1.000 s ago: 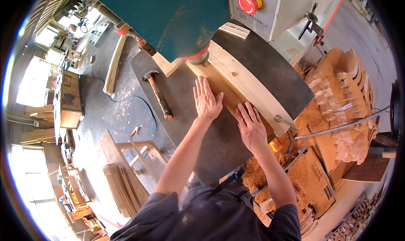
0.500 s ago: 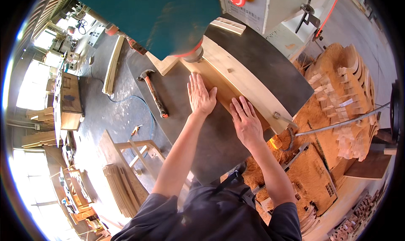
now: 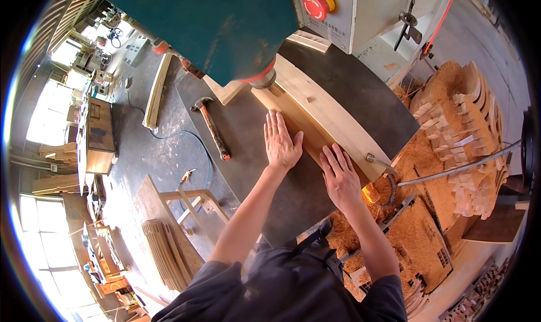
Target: The person uses a drill press to shape the edges of wooden planks, repeatedly feeding them under the spinning bit to create rounded profiles. They handle the wood by hand, flip pieces to work different sides, and occasionally use a hammer to adjust the wood's position on the machine table.
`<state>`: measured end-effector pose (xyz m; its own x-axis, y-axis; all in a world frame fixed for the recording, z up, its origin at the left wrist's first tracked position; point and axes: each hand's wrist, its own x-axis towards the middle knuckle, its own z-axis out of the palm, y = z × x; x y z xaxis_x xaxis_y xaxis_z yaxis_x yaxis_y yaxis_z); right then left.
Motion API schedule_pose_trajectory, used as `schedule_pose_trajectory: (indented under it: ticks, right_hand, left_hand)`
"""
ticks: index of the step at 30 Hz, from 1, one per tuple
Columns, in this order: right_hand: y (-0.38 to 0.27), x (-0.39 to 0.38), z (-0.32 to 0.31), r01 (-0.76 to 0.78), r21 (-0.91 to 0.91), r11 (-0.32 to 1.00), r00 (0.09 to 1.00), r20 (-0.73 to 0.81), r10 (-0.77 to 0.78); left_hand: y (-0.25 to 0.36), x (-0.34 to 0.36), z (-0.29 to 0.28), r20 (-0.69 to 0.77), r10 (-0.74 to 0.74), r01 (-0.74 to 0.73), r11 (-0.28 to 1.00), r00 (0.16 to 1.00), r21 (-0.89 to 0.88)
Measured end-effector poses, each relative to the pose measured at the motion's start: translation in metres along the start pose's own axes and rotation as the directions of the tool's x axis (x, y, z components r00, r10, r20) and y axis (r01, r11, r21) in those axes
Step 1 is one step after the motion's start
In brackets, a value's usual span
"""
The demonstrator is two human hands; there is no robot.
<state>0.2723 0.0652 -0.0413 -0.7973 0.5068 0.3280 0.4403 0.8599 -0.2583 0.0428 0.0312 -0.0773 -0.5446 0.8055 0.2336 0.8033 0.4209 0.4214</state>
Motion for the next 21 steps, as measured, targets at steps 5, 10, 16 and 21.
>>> schedule_pose_trajectory:
  ticks: [5,10,16,21]
  right_hand:
    - [0.0,-0.021,-0.02,-0.025,0.014,1.0,1.0,0.014,0.025]
    - [-0.018,-0.072,-0.035,-0.162,0.002,0.987,0.986,-0.042,0.162]
    - [-0.018,-0.091,-0.045,-0.238,0.062,0.969,0.965,-0.094,0.243]
    - [-0.001,-0.102,-0.034,-0.087,0.182,0.98,0.986,-0.122,0.11]
  left_hand:
    - [0.015,-0.015,-0.008,-0.003,0.038,-0.037,0.998,0.999,0.044]
    - [0.015,-0.024,-0.01,-0.046,0.047,-0.044,0.997,0.998,0.068]
    - [0.011,-0.049,-0.023,-0.069,0.055,-0.049,0.995,0.996,0.085]
    - [0.008,-0.077,-0.04,-0.046,0.189,-0.19,0.982,0.981,-0.015]
